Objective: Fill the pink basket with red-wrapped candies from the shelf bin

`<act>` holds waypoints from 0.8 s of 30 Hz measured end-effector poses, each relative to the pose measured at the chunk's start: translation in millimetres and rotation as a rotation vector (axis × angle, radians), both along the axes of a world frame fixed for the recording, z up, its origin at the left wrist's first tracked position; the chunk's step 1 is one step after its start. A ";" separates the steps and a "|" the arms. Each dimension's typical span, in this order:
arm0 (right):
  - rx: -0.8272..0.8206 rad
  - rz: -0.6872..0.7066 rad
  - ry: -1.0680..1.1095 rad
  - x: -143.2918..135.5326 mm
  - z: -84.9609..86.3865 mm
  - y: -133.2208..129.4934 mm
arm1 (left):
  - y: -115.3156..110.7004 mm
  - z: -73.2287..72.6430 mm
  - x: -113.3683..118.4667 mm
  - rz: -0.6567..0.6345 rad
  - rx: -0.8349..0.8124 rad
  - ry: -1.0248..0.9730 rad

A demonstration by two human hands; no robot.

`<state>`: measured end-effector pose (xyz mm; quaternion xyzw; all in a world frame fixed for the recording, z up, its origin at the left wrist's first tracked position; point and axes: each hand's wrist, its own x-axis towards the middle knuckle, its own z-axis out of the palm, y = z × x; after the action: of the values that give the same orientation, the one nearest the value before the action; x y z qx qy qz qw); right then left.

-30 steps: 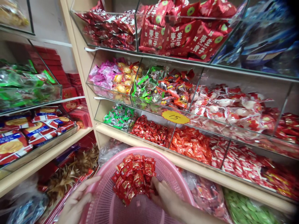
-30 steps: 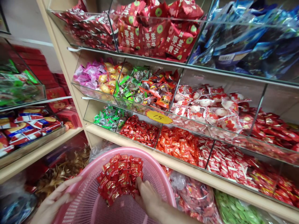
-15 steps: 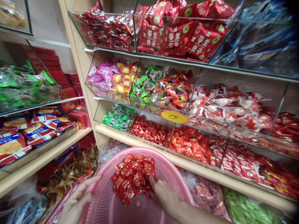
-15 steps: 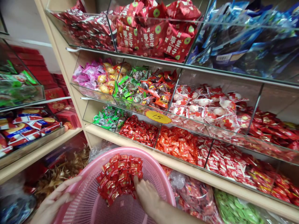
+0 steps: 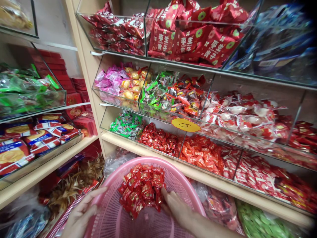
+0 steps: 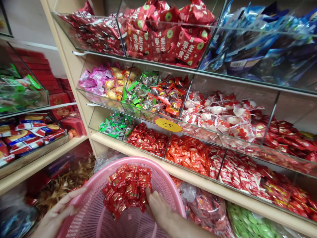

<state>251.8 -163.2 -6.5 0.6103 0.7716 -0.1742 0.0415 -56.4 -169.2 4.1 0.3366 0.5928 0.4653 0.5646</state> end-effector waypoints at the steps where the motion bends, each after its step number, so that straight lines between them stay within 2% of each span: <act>1: -0.002 0.000 -0.006 -0.2 -0.7 0.7 | 0.0 -1.0 -0.4 -0.001 0.011 0.001; 7: 0.014 -0.049 0.125 -2.7 -7.4 5.0 | -1.5 -1.2 -1.6 0.005 0.006 0.018; 11: -0.011 -0.111 0.225 -6.4 -4.8 6.4 | -1.7 -0.3 -1.3 0.007 0.023 0.009; 14: -0.036 -0.107 0.150 -9.0 -2.5 4.9 | -1.8 -1.6 -0.8 -0.001 0.017 -0.013; 18: 0.015 -0.025 0.019 -14.4 -3.6 -0.1 | -2.4 -3.3 -0.3 -0.043 -0.005 -0.028; 24: -0.001 0.026 -0.109 -24.4 3.2 -1.3 | -2.6 -8.5 -6.2 -0.059 0.031 0.050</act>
<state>227.4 -164.5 -3.4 0.6087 0.7761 -0.1407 0.0860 -62.6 -171.8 -4.4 0.3742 0.5895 0.4488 0.5577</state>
